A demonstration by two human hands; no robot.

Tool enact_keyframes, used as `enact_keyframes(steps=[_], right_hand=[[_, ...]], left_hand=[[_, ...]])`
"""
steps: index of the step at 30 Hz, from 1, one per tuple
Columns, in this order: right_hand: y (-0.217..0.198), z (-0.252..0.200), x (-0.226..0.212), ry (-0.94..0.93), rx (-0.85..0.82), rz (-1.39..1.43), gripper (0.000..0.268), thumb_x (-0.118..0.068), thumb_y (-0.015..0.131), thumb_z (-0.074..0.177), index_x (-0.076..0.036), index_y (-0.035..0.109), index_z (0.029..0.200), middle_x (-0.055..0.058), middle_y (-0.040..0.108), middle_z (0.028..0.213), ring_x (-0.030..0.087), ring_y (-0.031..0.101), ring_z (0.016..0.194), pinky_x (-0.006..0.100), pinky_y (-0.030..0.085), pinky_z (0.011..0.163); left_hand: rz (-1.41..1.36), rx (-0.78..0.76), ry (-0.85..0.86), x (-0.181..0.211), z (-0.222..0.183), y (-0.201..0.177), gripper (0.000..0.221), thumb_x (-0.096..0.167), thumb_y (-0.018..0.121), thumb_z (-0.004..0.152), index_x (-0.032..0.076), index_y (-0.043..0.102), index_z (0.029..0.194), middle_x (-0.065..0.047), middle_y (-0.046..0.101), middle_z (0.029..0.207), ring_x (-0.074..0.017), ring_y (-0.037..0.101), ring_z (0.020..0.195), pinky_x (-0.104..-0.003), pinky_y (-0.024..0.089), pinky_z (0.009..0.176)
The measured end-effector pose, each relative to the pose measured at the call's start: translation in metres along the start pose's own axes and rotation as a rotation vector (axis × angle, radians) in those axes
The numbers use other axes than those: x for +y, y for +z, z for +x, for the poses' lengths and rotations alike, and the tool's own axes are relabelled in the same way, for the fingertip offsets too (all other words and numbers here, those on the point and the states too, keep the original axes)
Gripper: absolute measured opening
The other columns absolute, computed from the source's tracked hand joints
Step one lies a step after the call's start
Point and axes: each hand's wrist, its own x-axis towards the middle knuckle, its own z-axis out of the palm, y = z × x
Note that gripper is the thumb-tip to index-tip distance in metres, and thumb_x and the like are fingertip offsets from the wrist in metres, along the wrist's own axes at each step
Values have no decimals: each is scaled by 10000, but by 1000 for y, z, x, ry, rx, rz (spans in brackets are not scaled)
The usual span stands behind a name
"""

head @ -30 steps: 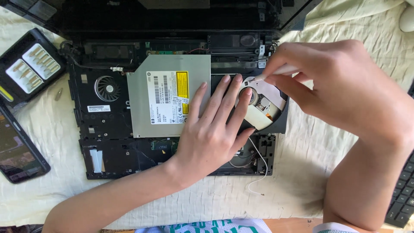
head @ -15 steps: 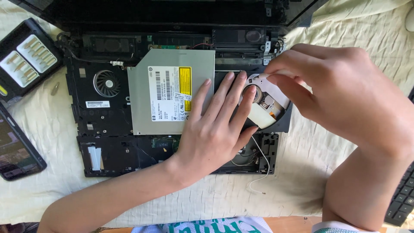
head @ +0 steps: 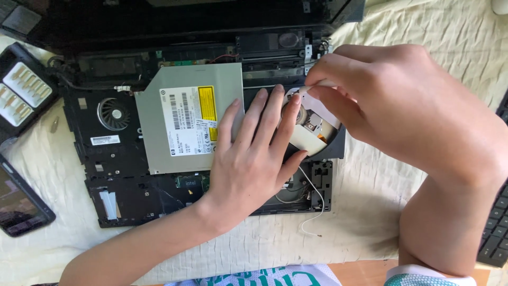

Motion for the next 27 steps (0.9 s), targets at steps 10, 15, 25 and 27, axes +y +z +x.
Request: enact_keyframes(steps=[10,15,25,27], right_hand=[[-3,-8,-2,-16,60,-35,36,-71,677,1085,-72,709,1068,33,674,894,197,605,621,354,469,491],[0,-7,-4,9,46,-34,87,-120,648,1123,-79,675,1051,36,590,798,203,531,543,357,425,477],[3,-5,-2,32,18,-39,64,-109,632,1114,-99,668,1062,16,601,812,201,539,564,358,431,492],[3,-4,-3,18,20,-39,63,-106,638,1112,-92,676,1063,22,623,830,199,555,568,354,443,498]], left_hand=[[21,-47,-3,0,-1,2,654,615,478,1098,132,467,1538,-110,534,1533,-247,594,1358,-458,457,1130],[4,-45,-10,0,-2,2,657,620,481,1098,131,462,1536,-108,541,1534,-251,596,1365,-459,457,1137],[-16,-30,-13,0,-1,2,619,584,464,1102,131,486,1523,-114,544,1527,-251,607,1356,-463,464,1134],[-15,-29,-13,0,-2,2,621,586,472,1102,131,487,1524,-113,545,1527,-250,609,1354,-463,465,1135]])
